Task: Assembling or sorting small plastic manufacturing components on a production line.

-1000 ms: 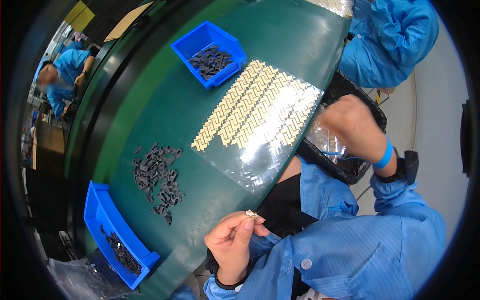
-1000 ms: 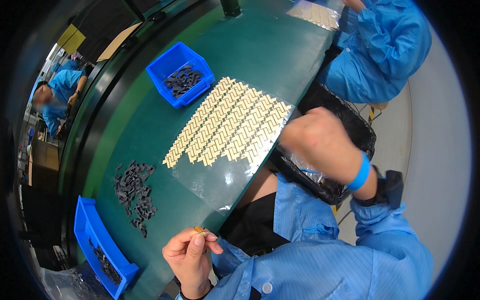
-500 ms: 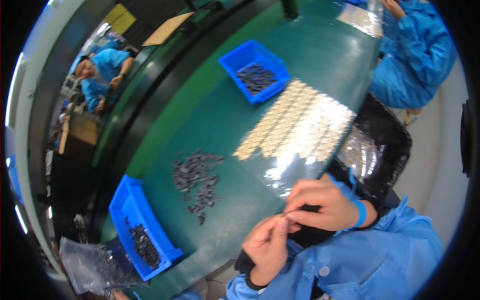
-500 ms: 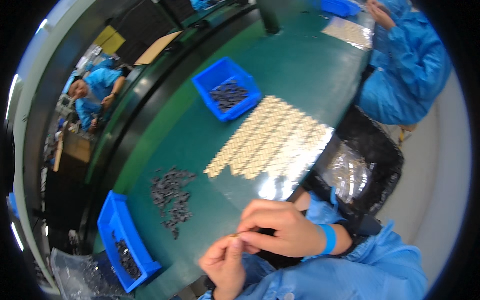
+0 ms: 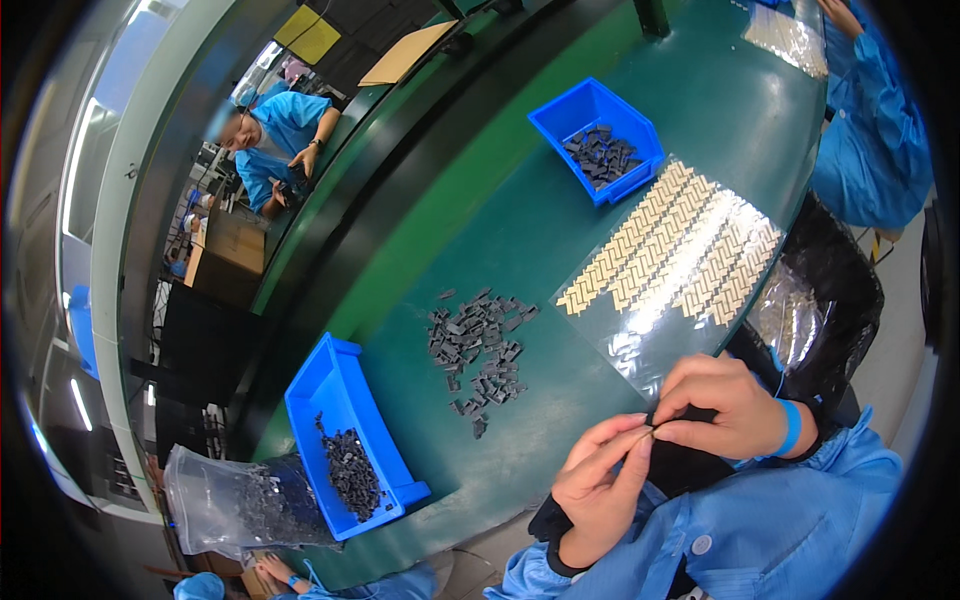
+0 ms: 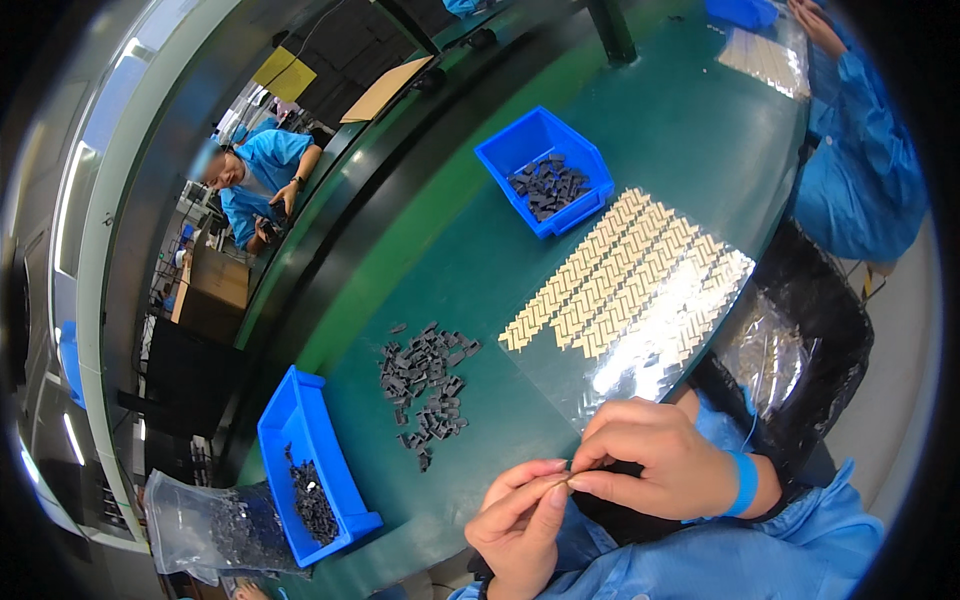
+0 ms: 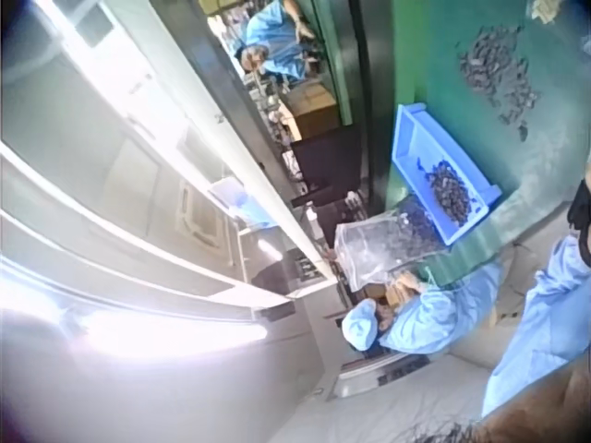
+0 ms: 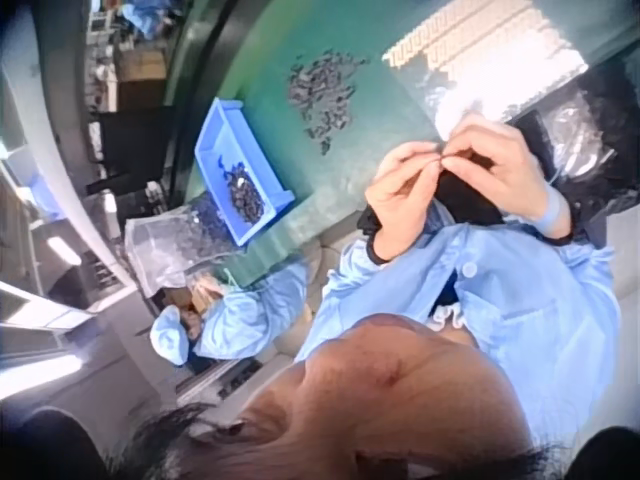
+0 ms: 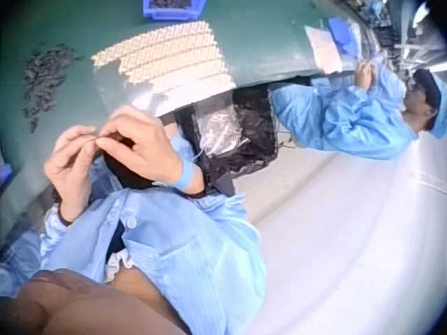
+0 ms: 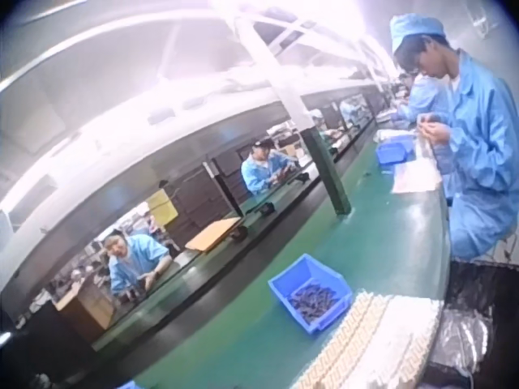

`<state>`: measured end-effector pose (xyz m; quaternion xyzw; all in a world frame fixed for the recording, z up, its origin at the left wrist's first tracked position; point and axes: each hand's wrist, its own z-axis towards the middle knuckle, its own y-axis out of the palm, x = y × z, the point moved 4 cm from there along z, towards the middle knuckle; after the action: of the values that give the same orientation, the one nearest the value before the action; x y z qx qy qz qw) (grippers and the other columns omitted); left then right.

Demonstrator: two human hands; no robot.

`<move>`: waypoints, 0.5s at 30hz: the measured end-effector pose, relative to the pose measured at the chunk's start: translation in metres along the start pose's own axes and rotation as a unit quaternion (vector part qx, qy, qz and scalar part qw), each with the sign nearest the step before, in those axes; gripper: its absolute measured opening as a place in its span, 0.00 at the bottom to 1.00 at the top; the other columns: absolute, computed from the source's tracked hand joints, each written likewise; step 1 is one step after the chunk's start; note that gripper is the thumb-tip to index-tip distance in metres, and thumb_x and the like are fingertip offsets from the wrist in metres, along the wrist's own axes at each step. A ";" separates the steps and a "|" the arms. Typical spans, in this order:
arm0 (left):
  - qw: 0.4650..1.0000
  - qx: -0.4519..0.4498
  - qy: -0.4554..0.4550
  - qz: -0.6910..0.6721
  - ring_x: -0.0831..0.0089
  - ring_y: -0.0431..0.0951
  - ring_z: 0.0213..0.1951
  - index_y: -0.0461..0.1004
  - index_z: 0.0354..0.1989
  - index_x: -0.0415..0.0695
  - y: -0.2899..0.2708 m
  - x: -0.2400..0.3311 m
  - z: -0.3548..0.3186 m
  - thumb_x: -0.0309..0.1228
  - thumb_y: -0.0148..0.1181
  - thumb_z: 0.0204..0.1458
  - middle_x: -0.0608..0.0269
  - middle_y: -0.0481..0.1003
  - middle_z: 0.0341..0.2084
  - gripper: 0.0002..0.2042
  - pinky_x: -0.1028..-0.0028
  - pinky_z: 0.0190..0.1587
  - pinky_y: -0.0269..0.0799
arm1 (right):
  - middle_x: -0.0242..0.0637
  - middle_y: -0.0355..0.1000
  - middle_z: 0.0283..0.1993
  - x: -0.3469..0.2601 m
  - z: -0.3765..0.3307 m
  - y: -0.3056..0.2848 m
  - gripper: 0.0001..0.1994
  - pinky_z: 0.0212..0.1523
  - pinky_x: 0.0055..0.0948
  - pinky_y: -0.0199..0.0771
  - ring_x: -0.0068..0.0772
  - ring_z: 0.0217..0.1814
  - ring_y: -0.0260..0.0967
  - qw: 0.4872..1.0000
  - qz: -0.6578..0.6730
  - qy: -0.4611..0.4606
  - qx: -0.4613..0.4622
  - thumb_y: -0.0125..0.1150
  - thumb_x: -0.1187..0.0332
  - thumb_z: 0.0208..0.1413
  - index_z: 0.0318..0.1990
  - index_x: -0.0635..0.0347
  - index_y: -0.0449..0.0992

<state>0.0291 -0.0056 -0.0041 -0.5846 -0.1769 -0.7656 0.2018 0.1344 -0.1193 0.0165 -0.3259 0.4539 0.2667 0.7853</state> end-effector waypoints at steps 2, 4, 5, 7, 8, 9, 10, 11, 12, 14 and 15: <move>1.000 0.001 0.004 0.003 0.68 0.75 0.38 0.76 0.36 0.32 0.002 0.003 0.001 0.16 0.60 0.45 0.48 0.73 0.38 0.09 0.76 0.41 0.71 | 0.38 0.69 0.31 0.001 -0.003 0.001 0.06 0.29 0.24 0.66 0.29 0.29 0.67 0.998 0.054 0.027 0.000 0.62 0.74 0.47 0.31 0.65 0.74; 1.000 0.003 0.004 -0.012 0.66 0.74 0.40 0.76 0.35 0.32 0.003 0.003 -0.002 0.15 0.59 0.45 0.47 0.72 0.40 0.08 0.74 0.43 0.71 | 0.37 0.69 0.31 0.004 -0.006 0.001 0.06 0.28 0.23 0.66 0.28 0.29 0.67 0.997 0.074 0.029 0.006 0.62 0.74 0.46 0.32 0.65 0.75; 1.000 0.003 0.000 -0.001 0.66 0.74 0.40 0.76 0.35 0.32 0.002 0.002 -0.002 0.15 0.59 0.45 0.47 0.72 0.40 0.08 0.74 0.43 0.71 | 0.37 0.69 0.31 0.007 -0.007 0.002 0.06 0.28 0.22 0.66 0.26 0.29 0.67 0.996 0.088 0.031 0.010 0.62 0.74 0.46 0.32 0.65 0.75; 0.997 0.016 -0.043 -0.057 0.66 0.73 0.42 0.75 0.36 0.31 0.000 -0.005 0.000 0.14 0.57 0.45 0.46 0.71 0.41 0.09 0.73 0.45 0.69 | 0.36 0.69 0.31 0.008 -0.006 -0.005 0.06 0.27 0.20 0.65 0.26 0.27 0.67 0.995 0.084 0.045 0.024 0.64 0.75 0.45 0.32 0.64 0.76; 0.996 0.022 -0.032 -0.077 0.66 0.73 0.43 0.75 0.36 0.31 -0.003 -0.006 0.001 0.13 0.56 0.45 0.46 0.71 0.42 0.09 0.72 0.47 0.68 | 0.36 0.69 0.30 0.009 -0.008 -0.008 0.06 0.27 0.21 0.64 0.27 0.27 0.66 0.997 0.057 0.025 0.037 0.65 0.74 0.44 0.31 0.63 0.76; 0.997 0.024 -0.043 -0.066 0.66 0.73 0.43 0.75 0.36 0.31 -0.003 -0.006 0.001 0.13 0.56 0.45 0.46 0.71 0.42 0.09 0.72 0.47 0.68 | 0.35 0.69 0.29 0.010 -0.011 -0.008 0.07 0.27 0.21 0.63 0.28 0.27 0.66 0.998 0.027 0.007 0.049 0.66 0.73 0.43 0.31 0.63 0.77; 0.998 0.008 -0.034 -0.056 0.65 0.73 0.43 0.75 0.36 0.31 0.000 -0.004 0.002 0.13 0.56 0.45 0.46 0.71 0.43 0.09 0.72 0.47 0.68 | 0.35 0.69 0.28 0.009 -0.011 -0.005 0.07 0.27 0.23 0.62 0.29 0.26 0.66 0.997 0.051 0.005 0.064 0.67 0.72 0.41 0.29 0.62 0.77; 0.999 -0.004 -0.025 -0.046 0.65 0.73 0.43 0.75 0.36 0.31 0.002 -0.001 0.003 0.13 0.56 0.44 0.46 0.71 0.43 0.09 0.72 0.47 0.68 | 0.35 0.69 0.28 0.009 -0.008 -0.002 0.07 0.27 0.23 0.62 0.29 0.26 0.66 0.996 0.066 0.010 0.061 0.67 0.72 0.41 0.29 0.62 0.77; 0.999 -0.010 -0.019 -0.043 0.64 0.72 0.44 0.75 0.36 0.31 0.004 0.001 0.003 0.12 0.57 0.43 0.46 0.70 0.44 0.10 0.71 0.48 0.67 | 0.35 0.69 0.28 0.008 -0.006 -0.001 0.07 0.27 0.24 0.62 0.29 0.26 0.66 0.997 0.041 -0.005 0.060 0.67 0.73 0.40 0.28 0.61 0.76; 0.999 -0.024 -0.019 -0.018 0.64 0.72 0.44 0.75 0.37 0.31 0.010 -0.003 0.007 0.12 0.57 0.42 0.46 0.70 0.44 0.11 0.71 0.48 0.67 | 0.36 0.69 0.28 0.016 -0.010 0.001 0.07 0.27 0.24 0.62 0.30 0.26 0.65 0.997 0.013 -0.002 0.077 0.67 0.73 0.38 0.27 0.61 0.76; 0.999 -0.037 -0.009 0.000 0.64 0.72 0.45 0.75 0.37 0.31 0.012 -0.005 0.008 0.12 0.57 0.42 0.46 0.70 0.44 0.12 0.70 0.48 0.67 | 0.36 0.69 0.28 0.021 -0.011 0.001 0.07 0.27 0.24 0.62 0.30 0.26 0.65 0.997 0.019 0.005 0.080 0.67 0.73 0.38 0.27 0.61 0.76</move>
<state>0.0432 -0.0108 -0.0066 -0.5984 -0.1502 -0.7664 0.1785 0.1366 -0.1244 -0.0065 -0.2542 0.4840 0.2427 0.8014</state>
